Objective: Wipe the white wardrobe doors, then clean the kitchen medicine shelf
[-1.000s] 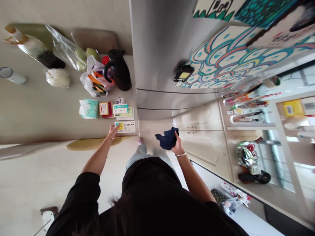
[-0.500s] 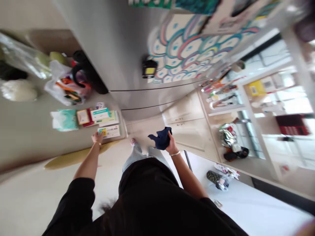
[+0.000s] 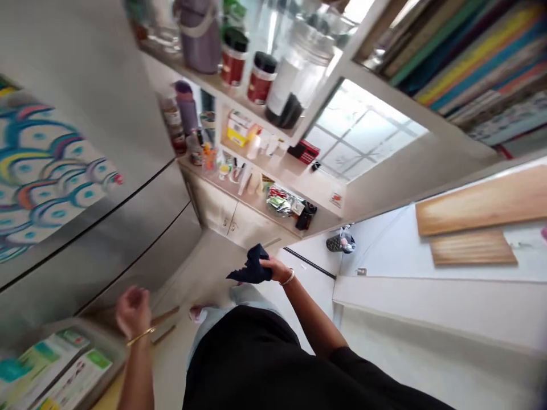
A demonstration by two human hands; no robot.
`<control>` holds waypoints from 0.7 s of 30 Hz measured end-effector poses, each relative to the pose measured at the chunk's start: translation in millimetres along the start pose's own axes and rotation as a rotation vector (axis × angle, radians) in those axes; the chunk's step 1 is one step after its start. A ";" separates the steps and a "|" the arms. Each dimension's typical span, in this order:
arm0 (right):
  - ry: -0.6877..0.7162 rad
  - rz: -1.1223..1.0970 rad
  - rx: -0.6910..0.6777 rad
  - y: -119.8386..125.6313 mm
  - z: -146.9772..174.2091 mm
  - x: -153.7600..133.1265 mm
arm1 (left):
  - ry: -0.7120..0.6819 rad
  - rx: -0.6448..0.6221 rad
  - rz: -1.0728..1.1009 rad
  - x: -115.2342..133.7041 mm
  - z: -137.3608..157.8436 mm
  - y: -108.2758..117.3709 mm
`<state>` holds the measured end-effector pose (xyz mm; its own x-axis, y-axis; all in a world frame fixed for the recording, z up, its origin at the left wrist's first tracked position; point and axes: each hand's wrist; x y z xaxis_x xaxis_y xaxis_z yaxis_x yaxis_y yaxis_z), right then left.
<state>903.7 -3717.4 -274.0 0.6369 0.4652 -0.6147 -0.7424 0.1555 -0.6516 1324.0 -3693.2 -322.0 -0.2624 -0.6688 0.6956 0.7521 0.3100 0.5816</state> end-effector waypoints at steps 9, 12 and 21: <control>0.308 -0.143 -0.010 81.6 29.3 -103.3 | -1.114 -0.636 0.061 290.4 165.0 -301.0; 0.278 -0.104 0.015 92.0 43.5 -121.3 | -1.281 -0.780 -0.022 364.1 215.6 -380.4; 0.377 -0.113 0.380 151.5 118.5 -135.7 | -1.298 -0.678 -0.768 432.2 271.6 -459.8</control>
<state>680.2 -3653.8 -236.6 0.6956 0.0934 -0.7123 -0.6430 0.5231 -0.5594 700.6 -3941.2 -174.2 -0.7096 0.5664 0.4191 0.2346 -0.3709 0.8985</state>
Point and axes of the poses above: each hand's wrist, its own z-axis away from the middle knuckle, its own y-axis out of the back of the hand, x = y × z, and after that the axes turned 13 degrees about y, right-handed
